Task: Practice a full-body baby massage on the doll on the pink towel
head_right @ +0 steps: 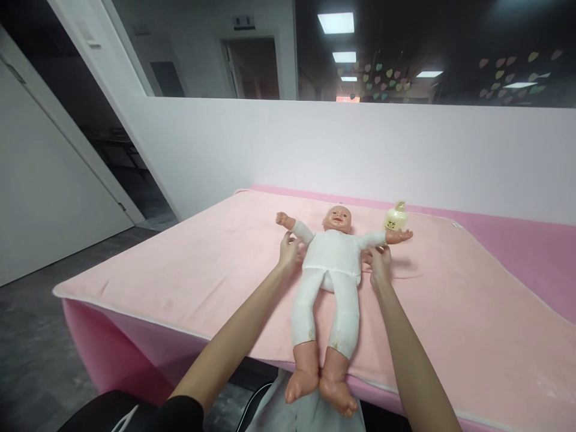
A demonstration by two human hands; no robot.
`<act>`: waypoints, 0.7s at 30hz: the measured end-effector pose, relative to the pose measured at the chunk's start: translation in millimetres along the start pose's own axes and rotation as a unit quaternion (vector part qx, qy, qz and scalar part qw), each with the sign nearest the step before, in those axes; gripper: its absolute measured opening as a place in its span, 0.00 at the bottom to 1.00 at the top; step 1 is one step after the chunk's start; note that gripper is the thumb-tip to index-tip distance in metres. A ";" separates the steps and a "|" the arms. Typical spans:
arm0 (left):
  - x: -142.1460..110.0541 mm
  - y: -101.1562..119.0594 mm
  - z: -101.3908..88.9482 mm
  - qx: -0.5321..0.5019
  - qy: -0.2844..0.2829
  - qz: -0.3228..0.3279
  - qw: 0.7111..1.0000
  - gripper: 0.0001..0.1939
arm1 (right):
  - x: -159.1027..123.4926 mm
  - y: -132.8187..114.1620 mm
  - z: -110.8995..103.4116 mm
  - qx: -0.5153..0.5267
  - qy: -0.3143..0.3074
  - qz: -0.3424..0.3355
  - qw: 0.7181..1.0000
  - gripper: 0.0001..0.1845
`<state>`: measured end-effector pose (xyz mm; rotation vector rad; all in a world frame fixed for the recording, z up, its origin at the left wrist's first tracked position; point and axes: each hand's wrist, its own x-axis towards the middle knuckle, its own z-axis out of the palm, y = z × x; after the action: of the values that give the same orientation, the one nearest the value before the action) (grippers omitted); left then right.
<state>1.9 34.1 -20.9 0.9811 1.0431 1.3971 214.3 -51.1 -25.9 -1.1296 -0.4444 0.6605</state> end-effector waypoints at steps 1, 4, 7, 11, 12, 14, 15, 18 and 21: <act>-4.1 -1.6 2.0 0.050 -0.009 0.057 0.997 0.16 | -1.5 1.8 0.8 -0.046 -0.010 -0.036 0.998 0.20; -16.1 -3.4 4.8 0.119 -0.066 0.172 0.976 0.16 | -6.0 6.5 1.4 -0.175 -0.041 -0.133 0.975 0.24; -22.0 -3.7 4.8 0.159 -0.137 0.229 0.951 0.17 | -11.4 7.9 1.9 -0.317 -0.073 -0.208 0.923 0.19; -18.1 -6.1 3.8 0.226 -0.186 0.285 0.913 0.18 | -18.0 5.9 4.5 -0.398 -0.117 -0.242 0.877 0.15; -16.0 -7.0 3.3 0.236 -0.189 0.293 0.907 0.19 | -19.1 5.7 5.3 -0.391 -0.122 -0.240 0.880 0.16; -11.0 -9.2 2.0 0.236 -0.182 0.289 0.910 0.20 | -20.1 6.2 6.9 -0.343 -0.126 -0.224 0.903 0.20; -7.8 -10.5 1.2 0.224 -0.169 0.274 0.920 0.20 | -20.0 6.8 7.6 -0.304 -0.124 -0.211 0.921 0.23; 4.7 -14.6 -2.6 0.148 -0.085 0.194 0.966 0.15 | -15.8 8.3 8.7 -0.175 -0.078 -0.156 0.969 0.26; 18.8 -17.7 -7.3 0.049 0.022 0.061 0.997 0.05 | -6.1 7.4 6.1 -0.090 0.007 -0.065 0.994 0.19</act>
<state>-1.8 52.9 -39.7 1.1058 1.1095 1.4838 204.1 -49.2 -30.5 -1.2640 -0.5683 0.5057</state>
